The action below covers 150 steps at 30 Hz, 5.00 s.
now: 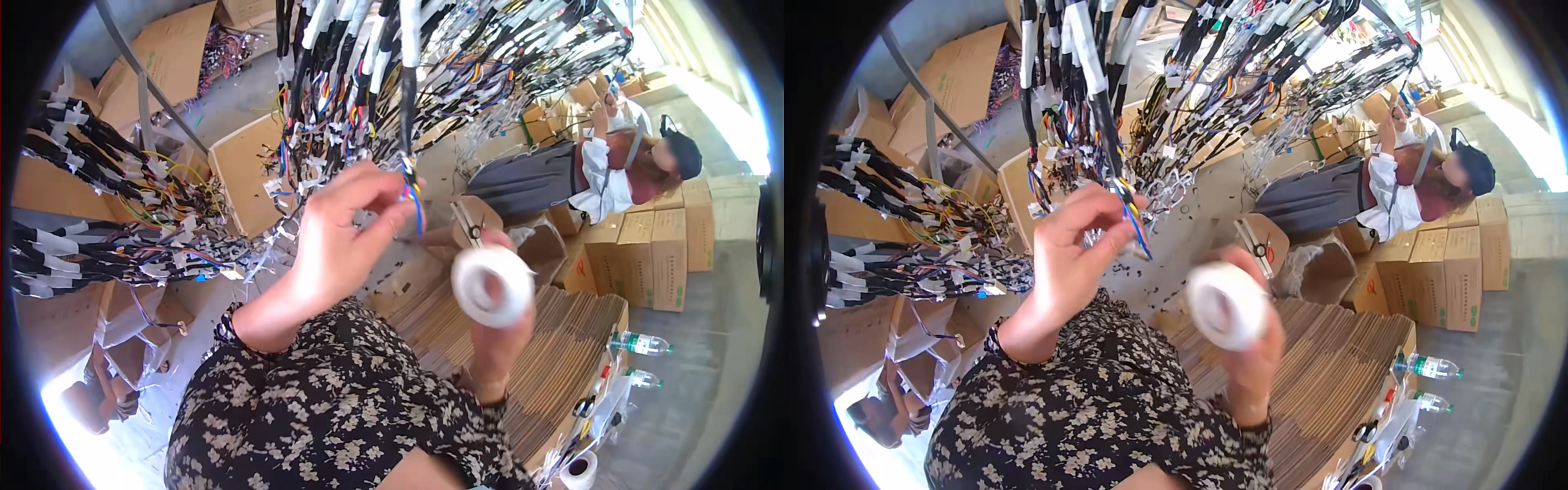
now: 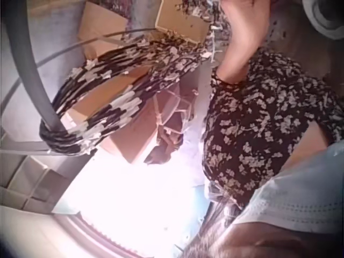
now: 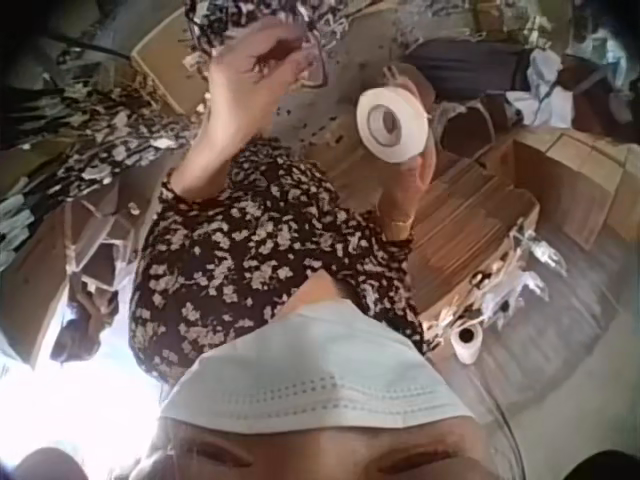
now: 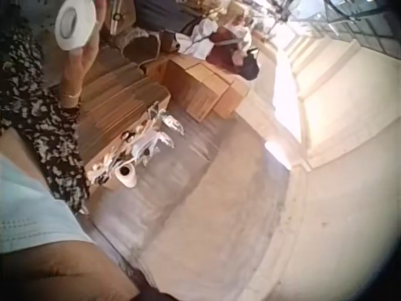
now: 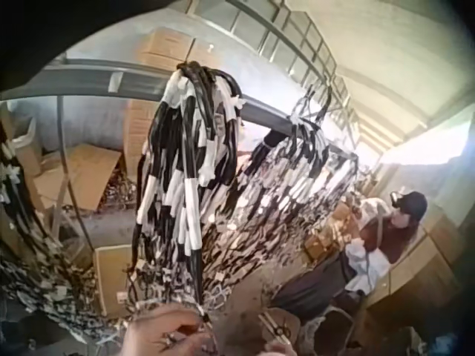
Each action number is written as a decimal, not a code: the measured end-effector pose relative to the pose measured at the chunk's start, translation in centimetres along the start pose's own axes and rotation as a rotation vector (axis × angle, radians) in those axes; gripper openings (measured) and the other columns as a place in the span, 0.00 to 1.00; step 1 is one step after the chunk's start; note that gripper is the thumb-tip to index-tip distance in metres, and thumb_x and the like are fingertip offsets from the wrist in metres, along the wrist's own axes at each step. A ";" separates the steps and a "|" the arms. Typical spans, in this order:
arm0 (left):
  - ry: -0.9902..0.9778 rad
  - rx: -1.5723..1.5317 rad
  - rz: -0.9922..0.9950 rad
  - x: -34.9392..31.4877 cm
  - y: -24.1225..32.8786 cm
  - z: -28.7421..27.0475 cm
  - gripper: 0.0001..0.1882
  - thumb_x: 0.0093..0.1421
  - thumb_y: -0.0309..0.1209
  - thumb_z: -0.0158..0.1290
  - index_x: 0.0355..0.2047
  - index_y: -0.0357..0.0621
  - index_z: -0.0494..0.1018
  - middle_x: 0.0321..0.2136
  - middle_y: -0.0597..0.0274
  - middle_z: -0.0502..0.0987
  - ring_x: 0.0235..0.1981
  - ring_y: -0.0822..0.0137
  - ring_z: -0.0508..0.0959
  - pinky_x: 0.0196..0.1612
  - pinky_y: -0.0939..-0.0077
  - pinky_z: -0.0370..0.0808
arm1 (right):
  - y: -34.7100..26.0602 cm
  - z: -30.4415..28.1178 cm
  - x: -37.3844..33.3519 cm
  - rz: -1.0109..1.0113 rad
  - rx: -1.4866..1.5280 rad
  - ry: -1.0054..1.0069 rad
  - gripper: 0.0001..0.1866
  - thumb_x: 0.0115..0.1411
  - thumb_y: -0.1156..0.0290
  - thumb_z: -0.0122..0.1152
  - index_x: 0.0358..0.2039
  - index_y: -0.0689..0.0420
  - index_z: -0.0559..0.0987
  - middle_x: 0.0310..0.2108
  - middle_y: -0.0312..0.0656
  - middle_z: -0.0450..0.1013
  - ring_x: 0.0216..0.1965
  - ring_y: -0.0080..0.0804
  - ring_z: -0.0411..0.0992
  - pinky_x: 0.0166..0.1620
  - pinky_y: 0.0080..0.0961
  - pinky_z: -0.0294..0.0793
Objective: The person wraps electrical tape around wire harnesses hanging from a rack, measures a section of the wires using a metal ruler, and wraps more electrical tape around the wires.
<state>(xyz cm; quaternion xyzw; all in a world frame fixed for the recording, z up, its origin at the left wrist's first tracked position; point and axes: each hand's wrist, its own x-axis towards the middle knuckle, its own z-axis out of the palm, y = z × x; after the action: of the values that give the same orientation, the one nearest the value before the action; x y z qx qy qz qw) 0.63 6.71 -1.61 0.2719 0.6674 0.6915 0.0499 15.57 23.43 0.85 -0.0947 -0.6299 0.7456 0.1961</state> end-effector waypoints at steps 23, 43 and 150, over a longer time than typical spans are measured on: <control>0.558 -0.065 -0.162 -4.6 6.1 6.1 0.14 0.60 0.20 0.56 0.46 0.30 0.72 0.31 0.61 0.80 0.28 0.77 0.79 0.31 0.84 0.75 | 5.4 -2.6 10.0 0.557 0.629 -0.980 0.48 0.56 0.35 0.55 0.61 0.67 0.62 0.51 0.54 0.70 0.49 0.46 0.73 0.49 0.38 0.74; 0.484 0.548 0.066 -4.2 6.9 5.5 0.14 0.56 0.22 0.62 0.41 0.28 0.75 0.30 0.56 0.79 0.27 0.73 0.77 0.31 0.81 0.73 | -1.5 -3.2 20.1 0.564 0.668 -1.111 0.38 0.61 0.33 0.30 0.27 0.57 0.76 0.40 0.56 0.68 0.14 0.16 0.48 0.20 0.16 0.49; 0.620 0.744 0.318 -3.5 8.5 8.6 0.11 0.50 0.13 0.57 0.36 0.30 0.76 0.34 0.52 0.75 0.26 0.64 0.76 0.26 0.78 0.73 | 2.2 3.2 14.6 0.111 0.536 -1.283 0.12 0.62 0.79 0.59 0.46 0.63 0.73 0.50 0.45 0.69 0.53 0.29 0.68 0.57 0.28 0.66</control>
<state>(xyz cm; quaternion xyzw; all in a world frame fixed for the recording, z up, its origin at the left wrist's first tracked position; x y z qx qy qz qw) 9.92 12.06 5.00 0.1515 0.8020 0.4545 -0.3568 0.73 26.30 0.89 0.3842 -0.4097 0.7928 -0.2366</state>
